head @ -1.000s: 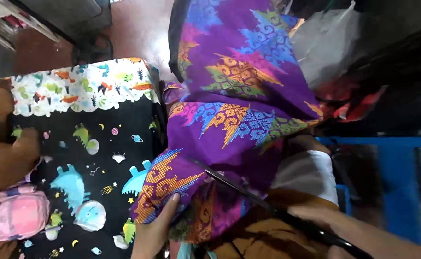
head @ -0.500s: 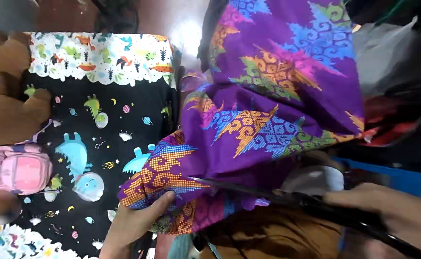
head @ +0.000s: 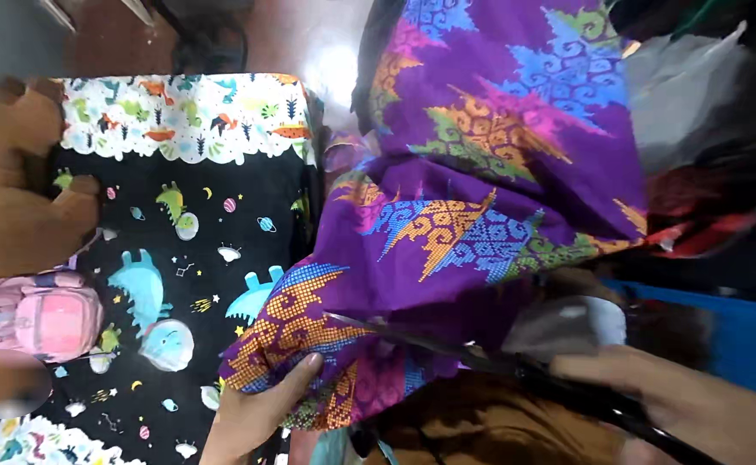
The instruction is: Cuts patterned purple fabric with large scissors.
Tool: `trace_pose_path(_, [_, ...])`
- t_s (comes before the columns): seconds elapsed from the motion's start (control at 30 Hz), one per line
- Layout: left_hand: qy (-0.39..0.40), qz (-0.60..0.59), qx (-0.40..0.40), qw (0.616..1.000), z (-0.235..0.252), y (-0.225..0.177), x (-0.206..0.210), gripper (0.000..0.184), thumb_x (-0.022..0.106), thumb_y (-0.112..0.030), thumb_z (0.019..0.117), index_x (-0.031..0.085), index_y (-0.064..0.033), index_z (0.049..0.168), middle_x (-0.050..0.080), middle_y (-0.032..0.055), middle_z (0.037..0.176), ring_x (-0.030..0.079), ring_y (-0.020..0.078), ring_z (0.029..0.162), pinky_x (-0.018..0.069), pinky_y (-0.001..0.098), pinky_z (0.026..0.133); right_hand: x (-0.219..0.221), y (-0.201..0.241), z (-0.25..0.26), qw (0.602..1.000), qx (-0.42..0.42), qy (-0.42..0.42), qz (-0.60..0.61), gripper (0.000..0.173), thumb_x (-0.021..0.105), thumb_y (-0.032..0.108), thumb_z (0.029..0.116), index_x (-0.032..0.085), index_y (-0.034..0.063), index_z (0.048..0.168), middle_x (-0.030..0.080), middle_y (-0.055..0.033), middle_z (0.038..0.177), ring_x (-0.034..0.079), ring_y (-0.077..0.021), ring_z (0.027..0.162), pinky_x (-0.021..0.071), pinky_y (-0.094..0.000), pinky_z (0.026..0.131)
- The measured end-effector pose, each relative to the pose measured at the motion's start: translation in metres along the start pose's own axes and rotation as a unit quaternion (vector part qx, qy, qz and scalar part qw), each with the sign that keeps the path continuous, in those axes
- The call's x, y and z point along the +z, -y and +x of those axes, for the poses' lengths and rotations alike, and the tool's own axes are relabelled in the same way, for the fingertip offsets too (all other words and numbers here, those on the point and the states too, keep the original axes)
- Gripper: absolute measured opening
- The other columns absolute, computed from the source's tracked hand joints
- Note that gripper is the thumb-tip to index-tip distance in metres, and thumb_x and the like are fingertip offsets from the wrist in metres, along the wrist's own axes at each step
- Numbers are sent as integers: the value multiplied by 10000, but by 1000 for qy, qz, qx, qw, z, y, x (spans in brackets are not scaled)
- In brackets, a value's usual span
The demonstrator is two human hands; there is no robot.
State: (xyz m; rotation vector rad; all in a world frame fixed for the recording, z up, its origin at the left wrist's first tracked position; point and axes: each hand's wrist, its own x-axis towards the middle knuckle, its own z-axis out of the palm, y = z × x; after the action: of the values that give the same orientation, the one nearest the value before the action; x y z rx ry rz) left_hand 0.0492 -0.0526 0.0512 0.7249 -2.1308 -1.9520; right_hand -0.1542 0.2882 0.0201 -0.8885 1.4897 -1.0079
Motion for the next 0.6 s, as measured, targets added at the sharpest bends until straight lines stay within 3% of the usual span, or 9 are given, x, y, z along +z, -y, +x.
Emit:
trace_pose_path(0.17, [-31, -22, 8, 999, -5, 7, 17, 267, 780, -201, 887, 718, -293, 1130, 760, -168, 1043, 713, -26, 940, 607, 197, 864, 15, -7, -5, 999, 0, -18, 36, 582, 632, 678, 865, 637, 97, 890, 543, 67, 655, 503, 59, 593, 408, -143, 514])
trace_pose_path(0.3, [-68, -161, -42, 984, -19, 18, 41, 252, 792, -232, 876, 734, -253, 1120, 774, -94, 1026, 729, 20, 932, 615, 232, 856, 17, -6, -29, 997, 72, 0, 32, 705, 640, 733, 822, 650, 37, 934, 569, -1, 676, 547, -37, 617, 456, -252, 550])
trace_pose_path(0.37, [-99, -239, -71, 963, -21, 22, 46, 243, 764, -375, 884, 738, -251, 1091, 777, -67, 1010, 733, 34, 924, 620, 247, 835, 16, -6, -46, 994, 101, -27, 10, 776, 646, 764, 790, 667, 7, 956, 601, -36, 687, 573, -77, 621, 480, -302, 563])
trace_pose_path(0.43, [-116, -351, -85, 925, -14, 24, 45, 428, 648, -607, 880, 776, -240, 1059, 778, -37, 1002, 736, 60, 934, 619, 277, 823, 17, -4, -54, 989, 93, -110, 9, 788, 656, 784, 764, 662, 16, 940, 601, -10, 702, 565, -42, 629, 482, -265, 567])
trace_pose_path(0.47, [-132, -423, -91, 892, -9, 27, 44, 565, 585, -670, 891, 769, -165, 1066, 771, 26, 1008, 741, 120, 951, 624, 336, 831, 18, -4, -51, 983, 78, -167, 13, 748, 650, 797, 761, 656, 73, 951, 596, 44, 724, 557, 5, 641, 484, -217, 568])
trace_pose_path(0.53, [-185, -480, -130, 848, -4, 36, 42, 713, 318, -695, 999, 701, -98, 1068, 755, 80, 988, 743, 174, 939, 635, 395, 799, 16, -6, -27, 953, 52, -298, -27, 714, 646, 804, 756, 655, 152, 1047, 645, 97, 827, 585, 31, 704, 519, -197, 602])
trace_pose_path(0.6, [-201, -463, -186, 843, -6, 48, 39, 722, 173, -605, 1062, 703, -118, 1001, 764, 48, 913, 750, 140, 869, 641, 354, 743, 1, -9, 8, 918, 55, -379, -99, 767, 680, 751, 766, 644, 108, 1183, 701, 18, 955, 646, -63, 802, 569, -304, 689])
